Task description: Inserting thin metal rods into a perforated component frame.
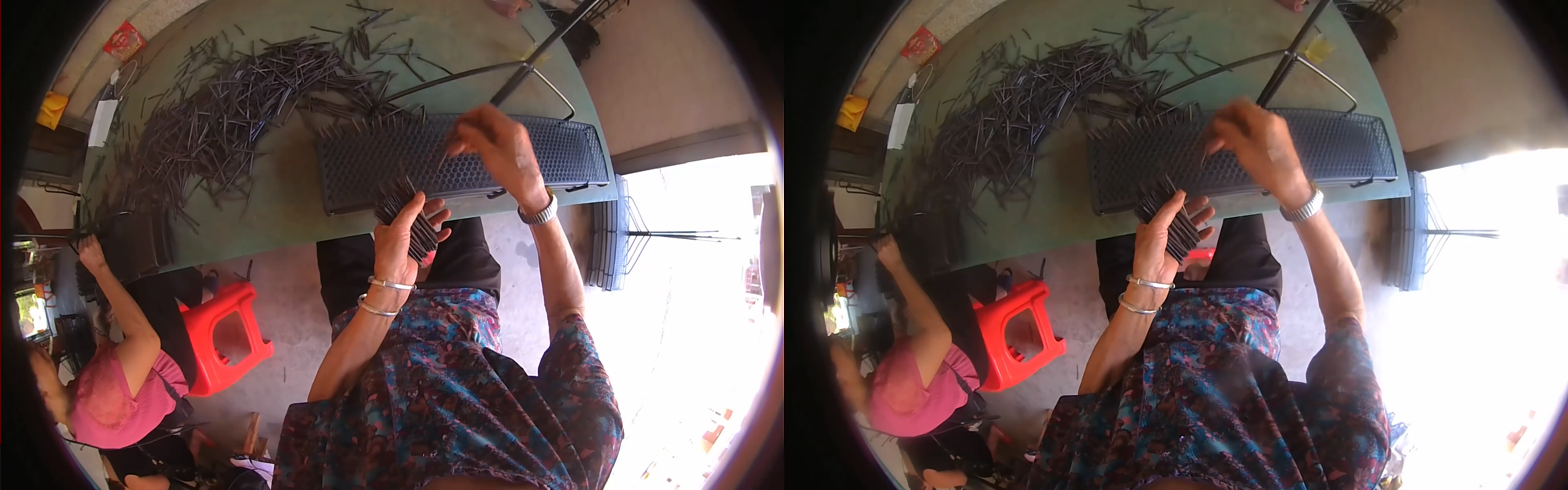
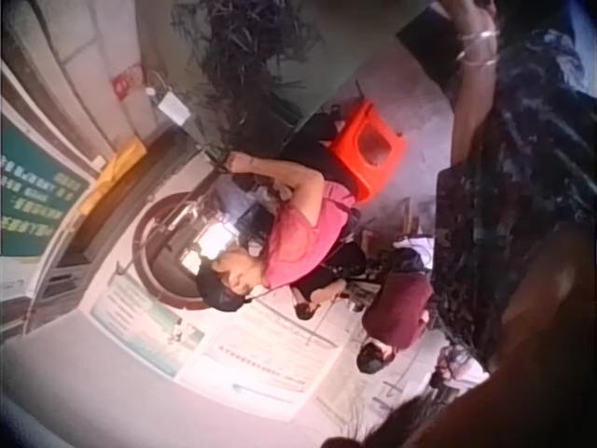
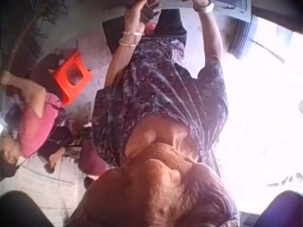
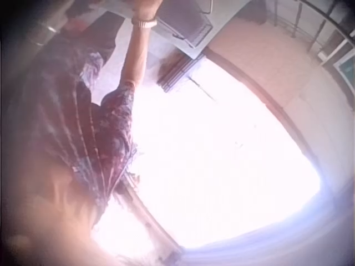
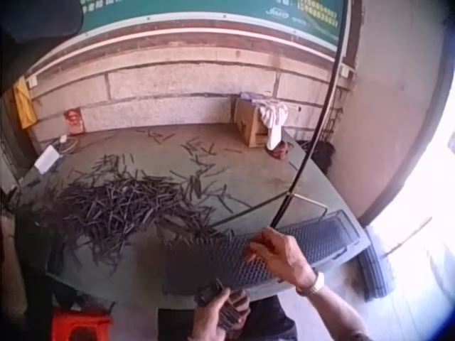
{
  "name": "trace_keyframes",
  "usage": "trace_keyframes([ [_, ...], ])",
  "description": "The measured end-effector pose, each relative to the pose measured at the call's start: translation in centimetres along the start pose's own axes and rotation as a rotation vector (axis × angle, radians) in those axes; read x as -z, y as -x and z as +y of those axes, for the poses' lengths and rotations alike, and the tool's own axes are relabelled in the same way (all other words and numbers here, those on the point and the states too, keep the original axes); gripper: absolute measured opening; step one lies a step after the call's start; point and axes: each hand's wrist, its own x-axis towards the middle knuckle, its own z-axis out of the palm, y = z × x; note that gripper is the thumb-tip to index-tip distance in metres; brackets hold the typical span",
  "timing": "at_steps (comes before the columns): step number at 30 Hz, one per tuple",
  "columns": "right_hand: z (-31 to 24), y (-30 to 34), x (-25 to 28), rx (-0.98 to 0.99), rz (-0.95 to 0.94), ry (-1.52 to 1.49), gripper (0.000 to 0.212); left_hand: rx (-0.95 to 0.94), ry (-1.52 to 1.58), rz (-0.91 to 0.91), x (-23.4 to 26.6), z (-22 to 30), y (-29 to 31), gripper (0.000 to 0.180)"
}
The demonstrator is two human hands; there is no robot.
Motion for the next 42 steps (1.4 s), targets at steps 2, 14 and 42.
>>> trace_keyframes([
  [2, 0.4, -1.1, 0.1, 0.109, 0.13, 0.096, 0.012, 0.05, 0.019, -0.046, 0.2, -0.4, -0.3, 0.02],
  [14, 3.6, -4.8, 0.0, 0.276, 0.209, 0.278, 0.011, 0.166, 0.081, -0.135, 0.5, -1.0, -0.3, 0.026],
  [42, 1.7, 1.6, -1.8, -0.066, -0.362, 0.061, 0.022, 0.008, -0.085, -0.109, -0.9, -0.3, 0.5, 0.022],
])
